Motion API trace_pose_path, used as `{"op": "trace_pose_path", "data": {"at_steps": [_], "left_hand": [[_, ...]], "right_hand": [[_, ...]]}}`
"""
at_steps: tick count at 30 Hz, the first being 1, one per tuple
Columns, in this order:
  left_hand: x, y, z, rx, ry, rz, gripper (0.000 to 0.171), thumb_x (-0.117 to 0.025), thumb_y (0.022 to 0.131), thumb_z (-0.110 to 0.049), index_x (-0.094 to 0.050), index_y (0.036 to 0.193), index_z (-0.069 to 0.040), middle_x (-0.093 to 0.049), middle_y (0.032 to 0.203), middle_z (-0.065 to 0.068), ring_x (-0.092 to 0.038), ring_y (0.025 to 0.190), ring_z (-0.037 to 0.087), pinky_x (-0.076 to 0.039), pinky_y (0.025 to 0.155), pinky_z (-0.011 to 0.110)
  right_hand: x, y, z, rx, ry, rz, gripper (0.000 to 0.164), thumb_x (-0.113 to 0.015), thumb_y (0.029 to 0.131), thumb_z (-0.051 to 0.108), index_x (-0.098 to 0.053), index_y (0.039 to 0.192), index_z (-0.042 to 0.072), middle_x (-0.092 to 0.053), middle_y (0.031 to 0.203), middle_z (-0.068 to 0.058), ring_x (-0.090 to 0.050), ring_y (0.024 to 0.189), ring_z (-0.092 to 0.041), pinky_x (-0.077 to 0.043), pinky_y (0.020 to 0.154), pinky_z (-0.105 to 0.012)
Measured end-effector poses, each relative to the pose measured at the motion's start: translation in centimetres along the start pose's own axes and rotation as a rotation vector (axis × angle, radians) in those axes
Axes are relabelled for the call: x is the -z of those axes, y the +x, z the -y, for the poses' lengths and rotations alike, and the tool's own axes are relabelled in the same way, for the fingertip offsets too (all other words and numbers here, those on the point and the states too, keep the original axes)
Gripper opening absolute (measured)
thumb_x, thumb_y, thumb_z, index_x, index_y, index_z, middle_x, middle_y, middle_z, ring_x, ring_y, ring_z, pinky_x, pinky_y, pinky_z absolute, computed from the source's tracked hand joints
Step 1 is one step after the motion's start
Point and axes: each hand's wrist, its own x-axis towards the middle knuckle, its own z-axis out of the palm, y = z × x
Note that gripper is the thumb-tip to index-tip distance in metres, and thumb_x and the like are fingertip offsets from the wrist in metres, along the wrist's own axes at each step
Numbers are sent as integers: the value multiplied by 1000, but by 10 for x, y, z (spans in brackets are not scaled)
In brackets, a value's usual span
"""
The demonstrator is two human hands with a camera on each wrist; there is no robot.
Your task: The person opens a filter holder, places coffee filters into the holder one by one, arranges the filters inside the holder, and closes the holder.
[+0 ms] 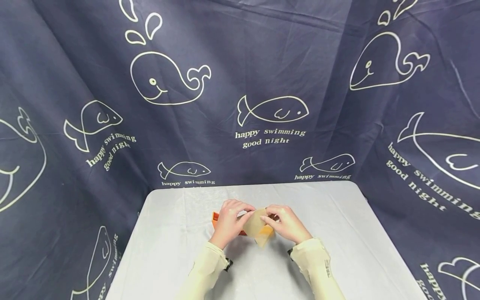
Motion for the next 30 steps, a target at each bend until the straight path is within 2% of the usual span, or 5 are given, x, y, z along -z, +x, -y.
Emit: {"op": "trace_pose_path", "data": {"at_steps": [4, 6, 14, 22, 30], "left_hand": [[-1, -1, 2, 55, -60, -5, 5, -77, 93, -22, -79, 98, -22, -77, 92, -11, -67, 92, 9, -46, 97, 37], [-1, -1, 2, 93, -93, -5, 6, -76, 94, -21, -79, 99, -21, -76, 92, -10, -67, 92, 9, -47, 97, 37], [4, -1, -1, 231, -198, -53, 8, -75, 95, -24, -77, 103, -23, -74, 93, -9, -66, 95, 11, -49, 92, 38], [4, -4, 1, 263, -243, -63, 8, -76, 95, -24, -76, 103, -23, -74, 94, -9, -66, 95, 10, -48, 93, 37], [12, -7, 11, 286, -276, -83, 14, -72, 98, -21, -75, 110, -26, -74, 99, -11, -67, 101, 12, -49, 97, 40]], "right_hand": [[-1, -2, -1, -64, 75, -30, 3, -75, 94, 18, -72, 95, 17, -72, 81, 10, -67, 74, -1, -59, 69, -26], [-1, -3, -3, -76, 96, -47, 6, -76, 94, 18, -73, 100, 16, -73, 82, 9, -68, 75, -2, -59, 70, -27], [-2, -5, -8, -124, 128, -63, 8, -75, 95, 23, -75, 96, 15, -73, 86, 10, -69, 79, -3, -59, 73, -27], [-3, -5, -12, -103, 107, -85, 7, -75, 95, 18, -78, 91, 13, -74, 85, 8, -66, 74, -1, -59, 69, -27], [-1, -2, -11, -13, 38, -132, 6, -76, 93, 15, -79, 92, 10, -76, 87, 4, -66, 73, 0, -59, 68, -28]]}}
